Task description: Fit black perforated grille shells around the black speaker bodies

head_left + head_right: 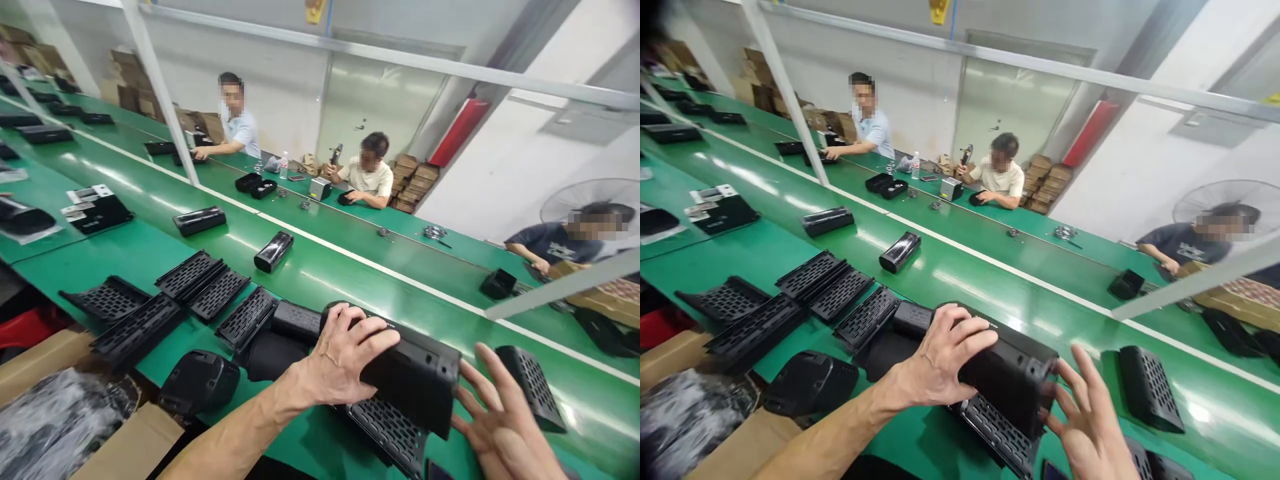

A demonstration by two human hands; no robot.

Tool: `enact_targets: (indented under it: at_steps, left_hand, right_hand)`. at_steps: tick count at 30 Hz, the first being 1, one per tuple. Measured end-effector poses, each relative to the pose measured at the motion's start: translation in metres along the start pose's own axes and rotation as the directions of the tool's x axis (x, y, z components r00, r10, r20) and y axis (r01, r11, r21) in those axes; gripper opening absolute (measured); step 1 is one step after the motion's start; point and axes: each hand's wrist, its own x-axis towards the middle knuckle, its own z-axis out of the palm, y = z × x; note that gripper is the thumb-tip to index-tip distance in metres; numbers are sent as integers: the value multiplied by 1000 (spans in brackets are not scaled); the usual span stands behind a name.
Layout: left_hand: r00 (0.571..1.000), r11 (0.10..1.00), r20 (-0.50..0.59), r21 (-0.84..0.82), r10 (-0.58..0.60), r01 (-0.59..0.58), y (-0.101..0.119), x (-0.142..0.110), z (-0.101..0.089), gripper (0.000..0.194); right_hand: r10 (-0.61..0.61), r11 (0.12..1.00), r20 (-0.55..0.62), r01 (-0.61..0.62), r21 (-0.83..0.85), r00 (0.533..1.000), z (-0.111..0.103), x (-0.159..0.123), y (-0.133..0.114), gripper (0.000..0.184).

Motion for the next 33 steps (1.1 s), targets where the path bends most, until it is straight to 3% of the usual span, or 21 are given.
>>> enact_targets:
  at_steps: [2,4,7,9,10,12,14,16,20,24,29,31,33]
  left_hand:
    - [986,995,160,89,39,-53,7,3,-1,101]
    - [968,992,251,117,26,-57,14,3,-4,102]
    - [969,997,237,48,-66,56,16,-4,-19,100]
    - [952,956,149,-78,-268,282,7,-12,-32,100]
    - [907,894,122,-161,-403,419,1,-18,-38,97]
    - [750,683,174,-322,-638,656,-15,-30,-43,83]
    - [607,468,318,-415,-729,780,-28,-43,-39,72]
    - [545,364,407,-442,-733,820,-35,-53,-28,65]
    - [532,347,395,-450,-749,823,-31,-64,-10,49]
    - [502,321,400,-439,-767,839,-23,-64,-10,45]
    - [462,239,442,-473,-769,848,-16,-68,-11,47]
    - [478,210,445,-527,-757,824,-13,-73,-6,51]
    - [527,229,390,-597,-755,769,-11,-81,1,54]
  right_hand:
    - [61,994,-25,-63,-85,998,8,1,7,98]
    - [116,988,-55,-121,-93,992,16,2,20,99]
    - [241,962,-50,-231,145,969,23,-2,41,85]
    - [362,885,4,-345,312,932,24,-7,53,75]
    - [413,840,37,-397,371,910,24,-11,58,71]
    - [476,769,94,-465,439,875,24,-19,66,65]
    - [513,728,120,-505,463,850,24,-25,72,61]
    - [560,698,124,-547,462,819,25,-29,75,58]
    - [623,655,113,-594,466,774,25,-35,80,59]
    - [646,620,131,-617,484,752,23,-39,85,57]
    - [611,655,136,-595,466,780,21,-40,90,61]
    - [597,693,101,-575,435,796,20,-41,93,64]
    - [547,760,46,-519,390,836,20,-43,98,67]
